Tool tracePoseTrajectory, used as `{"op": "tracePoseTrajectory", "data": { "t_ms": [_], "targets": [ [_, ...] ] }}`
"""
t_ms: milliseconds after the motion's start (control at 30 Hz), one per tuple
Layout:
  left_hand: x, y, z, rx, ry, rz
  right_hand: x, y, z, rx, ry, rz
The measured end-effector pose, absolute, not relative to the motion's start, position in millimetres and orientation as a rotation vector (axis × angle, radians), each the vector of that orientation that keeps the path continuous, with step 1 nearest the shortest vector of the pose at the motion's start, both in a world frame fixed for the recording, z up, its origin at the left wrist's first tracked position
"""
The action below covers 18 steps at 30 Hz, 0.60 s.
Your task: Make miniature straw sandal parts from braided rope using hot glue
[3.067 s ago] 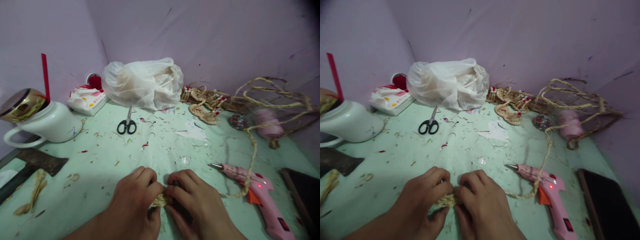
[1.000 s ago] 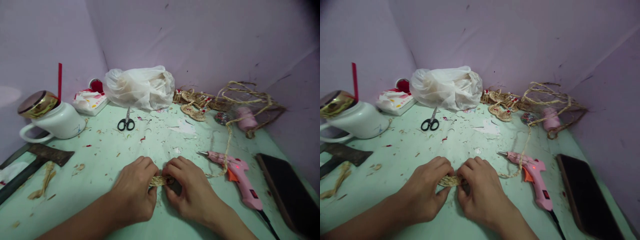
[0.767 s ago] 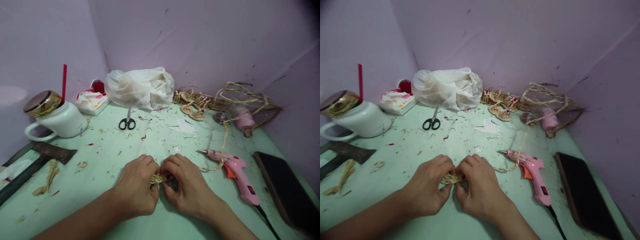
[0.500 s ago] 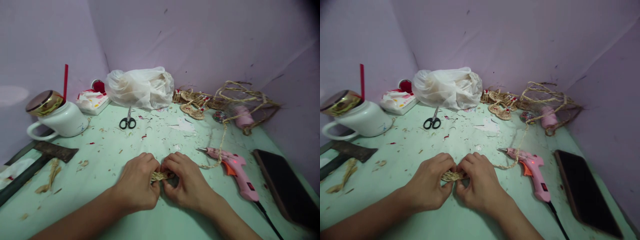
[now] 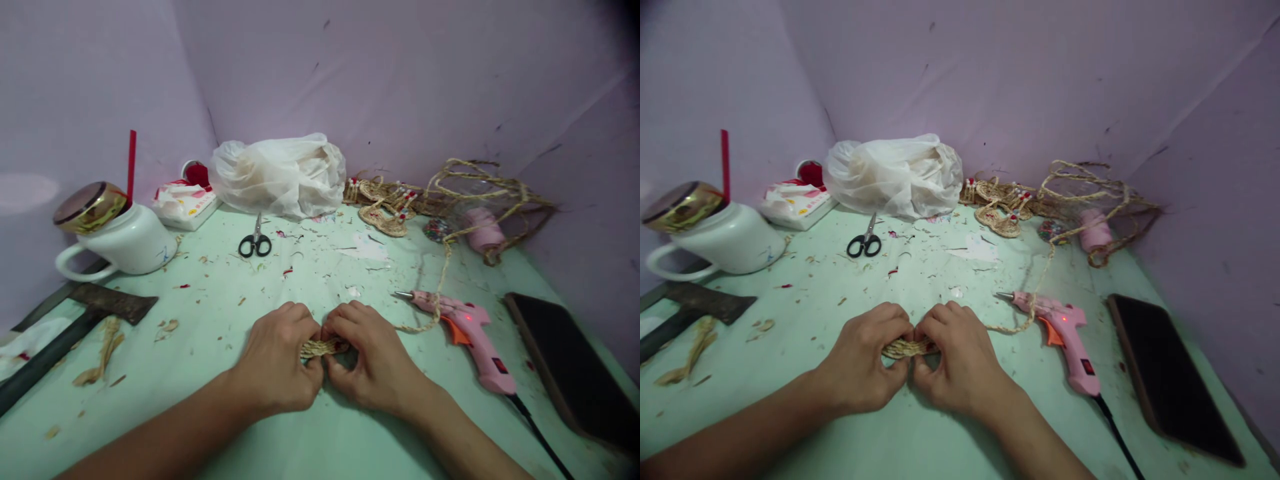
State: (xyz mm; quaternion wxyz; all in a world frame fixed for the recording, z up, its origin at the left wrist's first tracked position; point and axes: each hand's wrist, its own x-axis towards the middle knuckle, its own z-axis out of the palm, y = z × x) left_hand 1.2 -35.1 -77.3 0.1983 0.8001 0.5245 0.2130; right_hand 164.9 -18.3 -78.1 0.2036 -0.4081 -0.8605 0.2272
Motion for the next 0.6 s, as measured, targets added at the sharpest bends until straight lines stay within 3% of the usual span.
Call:
{"op": "tracePoseTrajectory", "data": {
  "t_ms": [600],
  "targets": [
    [3.5, -35.4, -76.5, 2.258, 1.490, 0.568, 163.5, -19.5, -77.8, -1.194, -2.428, 0.589]
  ]
}}
